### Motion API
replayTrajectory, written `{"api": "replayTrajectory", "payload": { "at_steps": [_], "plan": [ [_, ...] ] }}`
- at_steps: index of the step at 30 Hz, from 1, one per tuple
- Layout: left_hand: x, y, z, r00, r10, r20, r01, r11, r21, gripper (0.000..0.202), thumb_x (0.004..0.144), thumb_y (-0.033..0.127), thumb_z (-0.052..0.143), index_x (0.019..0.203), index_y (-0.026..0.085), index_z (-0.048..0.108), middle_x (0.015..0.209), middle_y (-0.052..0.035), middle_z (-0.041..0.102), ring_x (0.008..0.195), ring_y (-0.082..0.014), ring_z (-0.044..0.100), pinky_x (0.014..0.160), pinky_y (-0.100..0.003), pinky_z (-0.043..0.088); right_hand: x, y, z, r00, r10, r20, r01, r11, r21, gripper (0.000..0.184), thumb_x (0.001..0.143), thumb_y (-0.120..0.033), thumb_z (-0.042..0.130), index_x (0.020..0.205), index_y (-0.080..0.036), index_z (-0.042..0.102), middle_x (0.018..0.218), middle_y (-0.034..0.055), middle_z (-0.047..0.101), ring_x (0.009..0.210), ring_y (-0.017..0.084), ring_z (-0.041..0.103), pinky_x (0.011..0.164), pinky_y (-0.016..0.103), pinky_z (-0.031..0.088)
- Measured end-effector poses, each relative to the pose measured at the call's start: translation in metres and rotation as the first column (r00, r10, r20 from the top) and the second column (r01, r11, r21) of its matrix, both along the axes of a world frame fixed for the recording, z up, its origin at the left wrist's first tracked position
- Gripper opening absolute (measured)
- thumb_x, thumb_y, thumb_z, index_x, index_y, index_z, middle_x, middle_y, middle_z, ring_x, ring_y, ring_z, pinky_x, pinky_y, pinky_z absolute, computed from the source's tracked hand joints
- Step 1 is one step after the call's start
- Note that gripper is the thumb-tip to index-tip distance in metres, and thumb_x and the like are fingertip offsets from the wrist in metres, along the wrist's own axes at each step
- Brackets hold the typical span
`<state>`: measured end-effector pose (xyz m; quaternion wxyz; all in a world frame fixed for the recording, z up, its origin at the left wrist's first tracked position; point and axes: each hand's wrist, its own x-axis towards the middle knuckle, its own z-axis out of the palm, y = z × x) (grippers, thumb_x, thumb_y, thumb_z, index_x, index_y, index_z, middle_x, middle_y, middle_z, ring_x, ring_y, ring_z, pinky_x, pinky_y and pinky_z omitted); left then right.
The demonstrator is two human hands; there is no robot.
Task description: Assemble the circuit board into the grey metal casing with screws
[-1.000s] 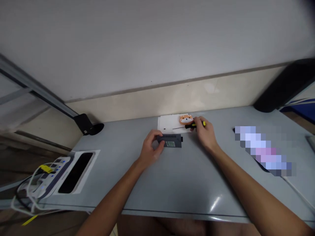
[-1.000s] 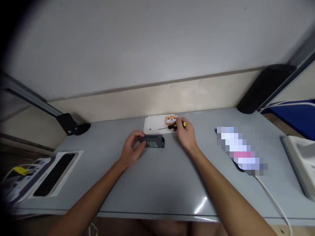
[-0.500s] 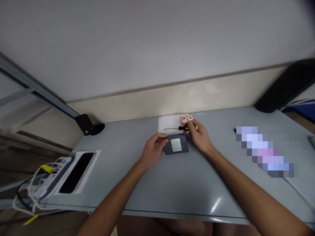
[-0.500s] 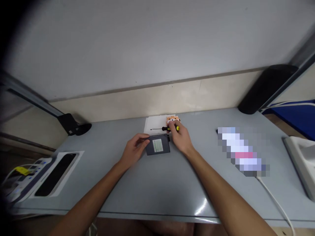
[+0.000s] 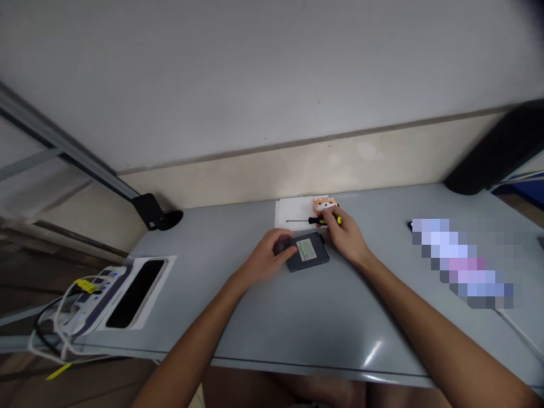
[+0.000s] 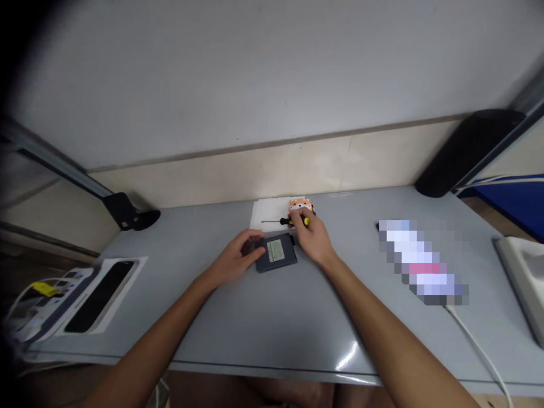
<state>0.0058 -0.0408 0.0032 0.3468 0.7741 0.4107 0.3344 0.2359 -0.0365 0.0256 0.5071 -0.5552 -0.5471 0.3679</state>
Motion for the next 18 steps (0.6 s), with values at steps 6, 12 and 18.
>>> {"api": "replayTrajectory", "payload": {
  "at_steps": [6, 12, 18],
  "plan": [
    [-0.008, -0.007, 0.017, 0.960, -0.220, -0.175, 0.215, 0.975, -0.049, 0.089, 0.069, 0.038, 0.095, 0.147, 0.036, 0.053, 0.132, -0.0079, 0.054, 0.126, -0.0287, 0.057, 0.112, -0.048, 0.048, 0.001, -0.001, 0.003, 0.999, -0.031, -0.011, 0.031, 0.999, 0.025, 0.043, 0.091, -0.062, 0.053, 0.083, -0.022, 0.065, 0.078, 0.0024, 0.069, 0.075, 0.020, 0.063, 0.075, 0.034, 0.048],
    [-0.004, -0.009, 0.017, 0.967, -0.161, -0.197, 0.165, 0.986, 0.001, 0.064, 0.076, 0.027, 0.089, 0.135, 0.032, 0.063, 0.116, -0.0039, 0.055, 0.107, -0.0228, 0.063, 0.101, -0.040, 0.055, 0.002, -0.002, 0.004, 0.997, -0.069, -0.017, 0.069, 0.997, 0.015, 0.049, 0.092, -0.065, 0.049, 0.085, -0.021, 0.067, 0.084, 0.0049, 0.072, 0.075, 0.019, 0.062, 0.078, 0.035, 0.048],
    [-0.004, -0.009, 0.018, 0.977, -0.131, -0.169, 0.140, 0.989, 0.042, 0.056, 0.078, 0.030, 0.088, 0.130, 0.030, 0.066, 0.115, -0.0043, 0.061, 0.105, -0.0225, 0.066, 0.099, -0.040, 0.056, 0.002, -0.002, 0.003, 0.997, -0.073, -0.039, 0.074, 0.997, 0.034, 0.052, 0.093, -0.069, 0.049, 0.084, -0.021, 0.068, 0.087, 0.0057, 0.074, 0.076, 0.019, 0.063, 0.078, 0.034, 0.049]
  ]
}}
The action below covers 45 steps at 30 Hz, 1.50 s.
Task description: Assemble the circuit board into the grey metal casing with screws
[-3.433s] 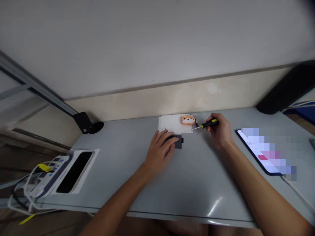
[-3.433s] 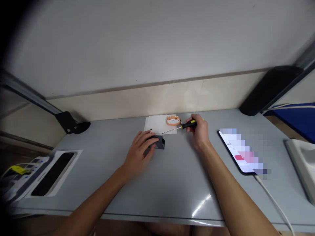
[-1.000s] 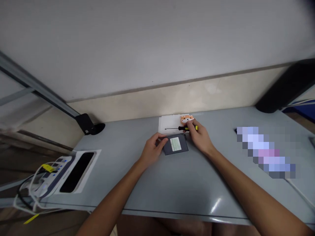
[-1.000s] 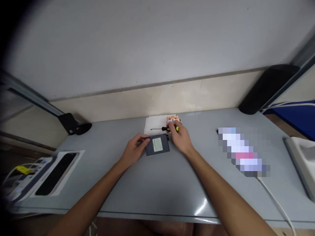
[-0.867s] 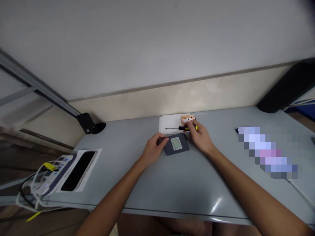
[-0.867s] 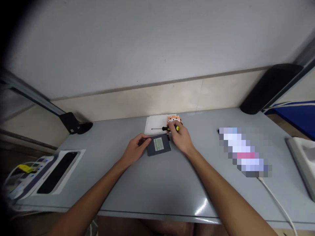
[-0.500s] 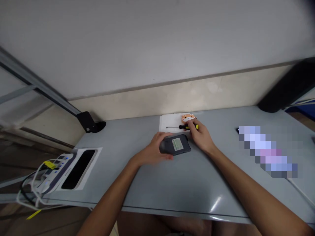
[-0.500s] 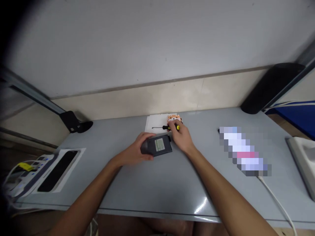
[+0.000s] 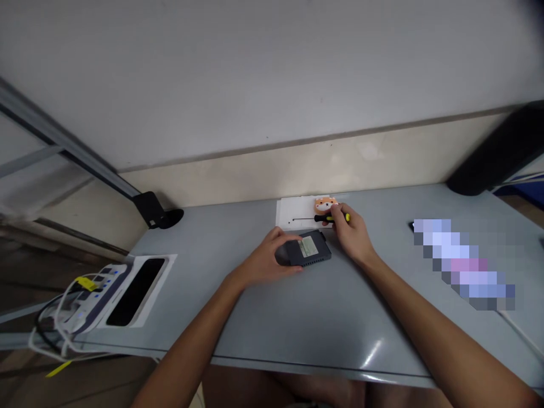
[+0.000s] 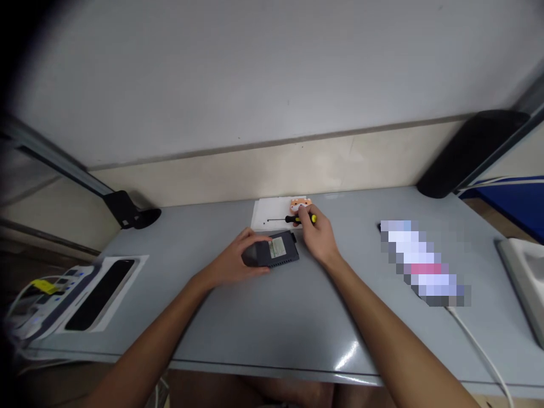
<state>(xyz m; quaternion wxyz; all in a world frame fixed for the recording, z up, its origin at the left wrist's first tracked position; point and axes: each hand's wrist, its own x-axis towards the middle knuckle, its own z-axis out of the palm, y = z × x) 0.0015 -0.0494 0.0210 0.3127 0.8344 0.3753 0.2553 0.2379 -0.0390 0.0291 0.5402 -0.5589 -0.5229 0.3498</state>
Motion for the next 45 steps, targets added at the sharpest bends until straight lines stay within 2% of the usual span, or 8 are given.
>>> {"api": "replayTrajectory", "payload": {
  "at_steps": [4, 8, 11, 15, 25, 30, 36, 45],
  "plan": [
    [-0.001, 0.003, -0.001, 0.994, 0.061, 0.096, -0.060, 0.998, -0.017, 0.047, 0.083, 0.038, 0.083, 0.126, 0.026, 0.069, 0.121, -0.0078, 0.070, 0.112, -0.0251, 0.068, 0.103, -0.042, 0.054, 0.002, 0.001, 0.002, 0.999, -0.017, -0.028, 0.017, 1.000, 0.009, 0.050, 0.091, -0.070, 0.052, 0.080, -0.022, 0.066, 0.077, 0.0036, 0.071, 0.067, 0.017, 0.058, 0.071, 0.033, 0.047],
    [0.001, 0.006, -0.006, 0.974, 0.162, 0.160, -0.153, 0.986, -0.066, 0.035, 0.096, 0.051, 0.064, 0.113, 0.022, 0.075, 0.109, -0.0089, 0.076, 0.100, -0.0237, 0.072, 0.094, -0.039, 0.057, 0.005, 0.003, 0.007, 0.994, -0.060, -0.095, 0.058, 0.998, -0.015, 0.053, 0.086, -0.075, 0.055, 0.077, -0.024, 0.062, 0.067, 0.0017, 0.066, 0.056, 0.015, 0.048, 0.058, 0.030, 0.041],
    [0.003, 0.008, -0.009, 0.961, 0.232, 0.152, -0.226, 0.972, -0.056, 0.048, 0.103, 0.056, 0.046, 0.092, 0.019, 0.075, 0.090, -0.0069, 0.075, 0.084, -0.0210, 0.070, 0.080, -0.034, 0.057, 0.008, 0.004, 0.013, 0.979, -0.096, -0.181, 0.091, 0.995, -0.038, 0.055, 0.082, -0.078, 0.057, 0.075, -0.024, 0.062, 0.061, 0.0011, 0.064, 0.050, 0.014, 0.042, 0.050, 0.029, 0.035],
    [0.006, 0.009, -0.010, 0.958, 0.252, 0.137, -0.248, 0.968, -0.046, 0.058, 0.103, 0.062, 0.040, 0.073, 0.019, 0.065, 0.076, -0.0042, 0.068, 0.072, -0.0189, 0.063, 0.069, -0.031, 0.052, 0.011, 0.006, 0.017, 0.951, -0.118, -0.284, 0.099, 0.992, -0.078, 0.051, 0.080, -0.073, 0.061, 0.075, -0.022, 0.065, 0.059, 0.0018, 0.064, 0.048, 0.013, 0.042, 0.049, 0.030, 0.034],
    [0.007, 0.009, -0.015, 0.913, 0.314, 0.260, -0.308, 0.949, -0.065, 0.057, 0.106, 0.061, 0.034, 0.105, 0.020, 0.074, 0.103, -0.0076, 0.078, 0.094, -0.0206, 0.071, 0.090, -0.035, 0.057, 0.009, 0.005, 0.018, 0.905, -0.060, -0.421, -0.007, 0.988, -0.156, 0.032, 0.080, -0.052, 0.061, 0.067, -0.023, 0.060, 0.053, 0.0016, 0.058, 0.045, 0.013, 0.041, 0.047, 0.030, 0.031],
    [0.006, 0.009, -0.013, 0.893, 0.301, 0.335, -0.305, 0.951, -0.040, 0.049, 0.106, 0.058, 0.041, 0.103, 0.020, 0.072, 0.099, -0.0070, 0.076, 0.091, -0.0192, 0.069, 0.087, -0.033, 0.056, 0.009, 0.004, 0.014, 0.913, 0.035, -0.407, -0.083, 0.991, -0.102, 0.025, 0.079, -0.045, 0.061, 0.069, -0.022, 0.064, 0.061, 0.0020, 0.062, 0.049, 0.013, 0.044, 0.050, 0.029, 0.032],
    [0.006, 0.007, -0.007, 0.904, 0.297, 0.308, -0.301, 0.953, -0.035, 0.030, 0.104, 0.041, 0.047, 0.103, 0.021, 0.070, 0.100, -0.0057, 0.075, 0.094, -0.0187, 0.070, 0.086, -0.031, 0.056, 0.010, 0.000, 0.012, 0.906, 0.143, -0.398, -0.178, 0.983, -0.054, 0.022, 0.076, -0.043, 0.064, 0.070, -0.022, 0.065, 0.063, 0.0019, 0.061, 0.054, 0.014, 0.045, 0.052, 0.029, 0.030],
    [0.007, 0.005, -0.003, 0.918, 0.208, 0.336, -0.275, 0.948, 0.163, 0.021, 0.099, 0.022, 0.051, 0.092, 0.021, 0.070, 0.087, -0.0029, 0.070, 0.081, -0.0154, 0.065, 0.075, -0.027, 0.052, 0.012, -0.001, 0.017, 0.917, 0.127, -0.379, -0.164, 0.984, -0.067, 0.019, 0.070, -0.040, 0.063, 0.065, -0.022, 0.063, 0.067, 0.0019, 0.061, 0.056, 0.014, 0.049, 0.053, 0.029, 0.031]
  ]
}}
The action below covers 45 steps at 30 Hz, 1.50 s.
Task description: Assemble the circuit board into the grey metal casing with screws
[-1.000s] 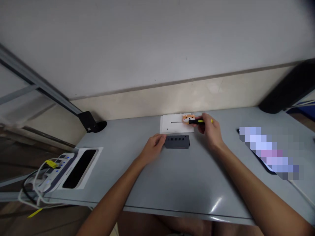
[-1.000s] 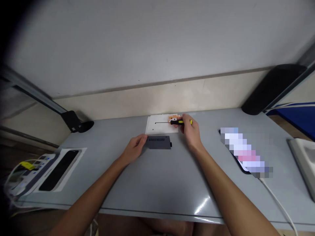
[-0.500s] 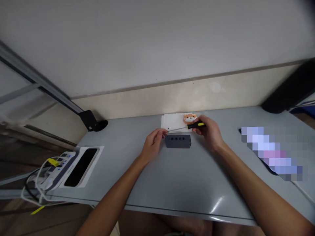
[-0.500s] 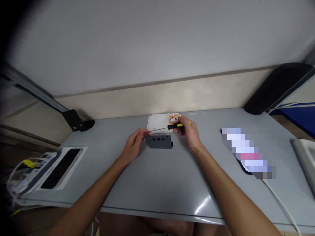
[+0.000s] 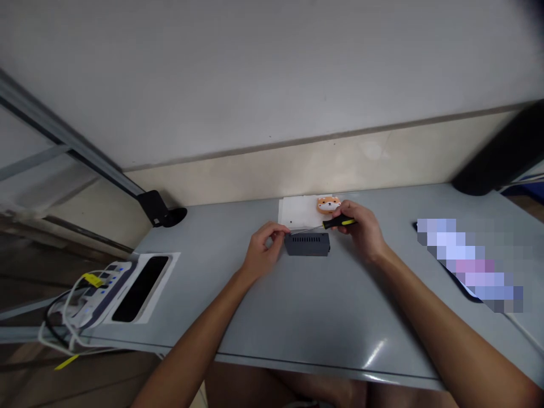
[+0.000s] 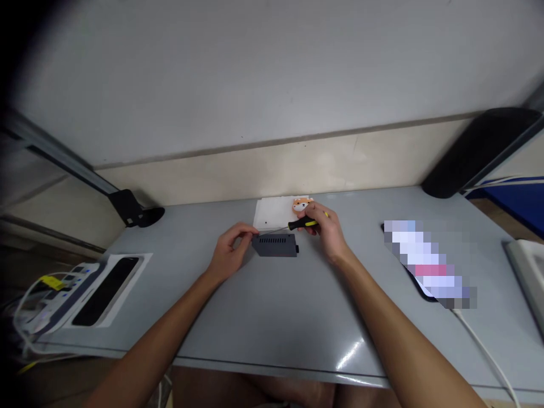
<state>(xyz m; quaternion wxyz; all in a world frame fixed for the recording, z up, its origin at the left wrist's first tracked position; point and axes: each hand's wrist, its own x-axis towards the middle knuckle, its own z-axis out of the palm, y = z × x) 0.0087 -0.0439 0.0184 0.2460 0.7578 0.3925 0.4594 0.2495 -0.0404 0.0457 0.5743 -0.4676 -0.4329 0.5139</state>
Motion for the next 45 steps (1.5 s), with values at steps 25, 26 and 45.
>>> {"api": "replayTrajectory", "payload": {
  "at_steps": [25, 26, 45],
  "plan": [
    [0.006, -0.003, 0.005, 0.994, -0.018, 0.105, 0.009, 0.996, 0.084, 0.008, 0.093, 0.021, 0.069, 0.085, 0.021, 0.069, 0.082, -0.0003, 0.065, 0.074, -0.0116, 0.059, 0.071, -0.024, 0.050, -0.001, 0.001, 0.002, 0.998, 0.007, -0.066, -0.007, 1.000, 0.000, 0.023, 0.068, -0.044, 0.067, 0.064, -0.021, 0.065, 0.062, 0.0024, 0.059, 0.054, 0.014, 0.052, 0.051, 0.029, 0.029],
    [0.006, -0.003, 0.005, 0.995, -0.014, 0.100, 0.006, 0.997, 0.082, 0.008, 0.092, 0.022, 0.070, 0.084, 0.021, 0.069, 0.082, -0.0005, 0.065, 0.074, -0.0118, 0.059, 0.071, -0.025, 0.050, 0.000, 0.001, 0.002, 0.998, 0.007, -0.066, -0.006, 1.000, 0.005, 0.023, 0.068, -0.044, 0.066, 0.064, -0.021, 0.065, 0.062, 0.0025, 0.059, 0.055, 0.014, 0.052, 0.051, 0.029, 0.029],
    [0.005, -0.001, 0.002, 0.994, 0.049, 0.100, -0.055, 0.997, 0.059, 0.010, 0.089, 0.029, 0.076, 0.082, 0.023, 0.073, 0.084, -0.0015, 0.068, 0.075, -0.0139, 0.059, 0.070, -0.028, 0.051, -0.001, -0.001, 0.007, 0.996, 0.020, -0.090, -0.022, 1.000, -0.012, 0.024, 0.066, -0.044, 0.069, 0.064, -0.021, 0.065, 0.062, 0.0029, 0.061, 0.053, 0.013, 0.048, 0.051, 0.028, 0.029]
  ]
}}
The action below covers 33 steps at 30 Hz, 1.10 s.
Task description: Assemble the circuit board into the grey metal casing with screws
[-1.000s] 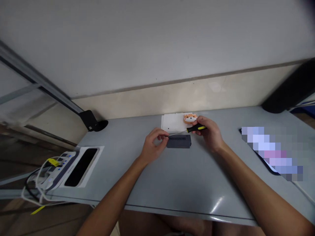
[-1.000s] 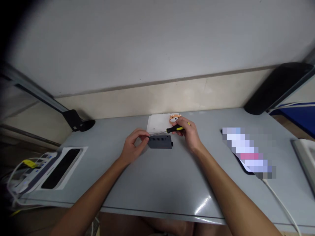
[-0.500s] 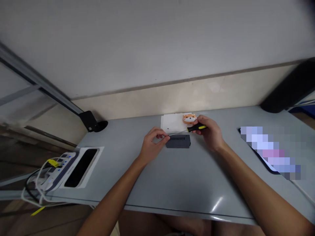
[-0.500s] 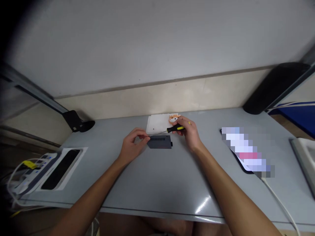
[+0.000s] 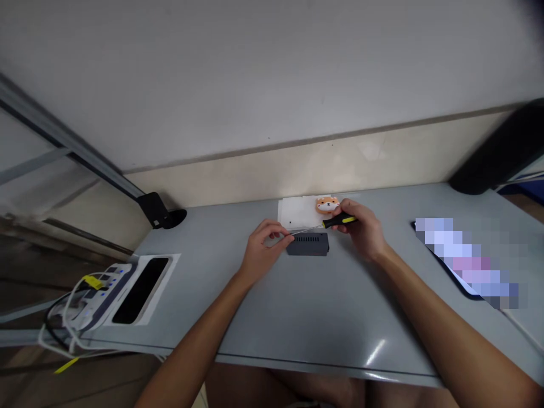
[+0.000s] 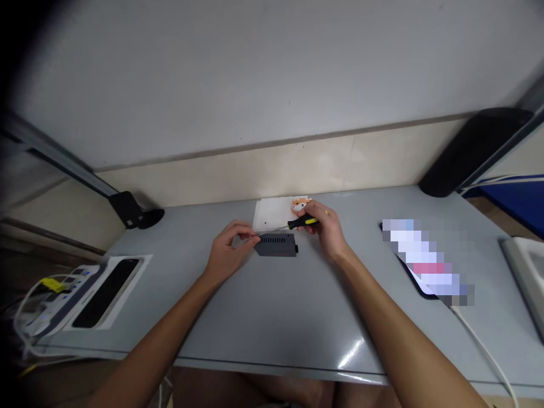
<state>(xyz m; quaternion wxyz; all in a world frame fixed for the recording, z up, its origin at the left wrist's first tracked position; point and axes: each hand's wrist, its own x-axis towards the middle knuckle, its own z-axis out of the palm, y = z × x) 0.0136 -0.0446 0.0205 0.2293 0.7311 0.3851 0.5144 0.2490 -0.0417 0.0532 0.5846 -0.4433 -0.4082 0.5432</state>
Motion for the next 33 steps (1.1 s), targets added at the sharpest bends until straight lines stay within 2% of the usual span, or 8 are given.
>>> {"api": "replayTrajectory", "payload": {
  "at_steps": [4, 9, 23, 29, 33],
  "plan": [
    [-0.002, 0.001, 0.001, 1.000, 0.002, -0.014, -0.001, 1.000, 0.011, 0.008, 0.091, 0.029, 0.074, 0.086, 0.023, 0.073, 0.086, -0.0015, 0.068, 0.076, -0.0139, 0.060, 0.073, -0.028, 0.052, 0.000, 0.001, -0.002, 1.000, -0.013, 0.001, 0.013, 1.000, 0.001, 0.022, 0.068, -0.043, 0.068, 0.064, -0.021, 0.064, 0.062, 0.0029, 0.061, 0.054, 0.014, 0.049, 0.051, 0.029, 0.028],
    [-0.004, 0.003, 0.001, 0.999, 0.042, -0.009, -0.043, 0.998, -0.045, 0.020, 0.101, 0.028, 0.055, 0.090, 0.021, 0.071, 0.089, -0.0036, 0.070, 0.082, -0.0151, 0.064, 0.076, -0.028, 0.052, 0.002, 0.004, -0.010, 1.000, -0.016, 0.023, 0.016, 1.000, 0.006, 0.022, 0.076, -0.041, 0.065, 0.065, -0.022, 0.065, 0.063, 0.0033, 0.062, 0.055, 0.015, 0.047, 0.051, 0.030, 0.027],
    [-0.004, 0.002, -0.002, 0.999, 0.042, 0.011, -0.040, 0.991, -0.125, 0.019, 0.101, 0.028, 0.054, 0.091, 0.021, 0.068, 0.092, -0.0041, 0.072, 0.087, -0.0157, 0.067, 0.080, -0.028, 0.055, 0.000, 0.004, -0.011, 0.999, 0.025, 0.036, -0.024, 1.000, -0.011, 0.021, 0.079, -0.040, 0.065, 0.069, -0.022, 0.065, 0.065, 0.0027, 0.062, 0.055, 0.015, 0.045, 0.053, 0.031, 0.027],
    [-0.003, 0.001, -0.002, 0.999, 0.021, -0.025, -0.023, 0.996, -0.089, 0.018, 0.101, 0.027, 0.054, 0.091, 0.021, 0.068, 0.091, -0.0038, 0.071, 0.085, -0.0153, 0.067, 0.078, -0.028, 0.055, 0.001, 0.005, -0.012, 0.998, 0.003, 0.055, -0.003, 1.000, -0.003, 0.022, 0.079, -0.040, 0.064, 0.067, -0.022, 0.065, 0.062, 0.0027, 0.062, 0.053, 0.015, 0.041, 0.052, 0.031, 0.028],
    [-0.003, 0.001, -0.002, 0.998, 0.009, -0.060, -0.009, 1.000, 0.011, 0.017, 0.101, 0.025, 0.053, 0.091, 0.021, 0.068, 0.086, -0.0022, 0.069, 0.076, -0.0137, 0.062, 0.072, -0.026, 0.052, 0.002, 0.005, -0.012, 0.998, 0.001, 0.060, -0.001, 1.000, -0.006, 0.022, 0.079, -0.040, 0.063, 0.067, -0.022, 0.065, 0.061, 0.0027, 0.062, 0.053, 0.014, 0.042, 0.052, 0.031, 0.028]
  ]
}}
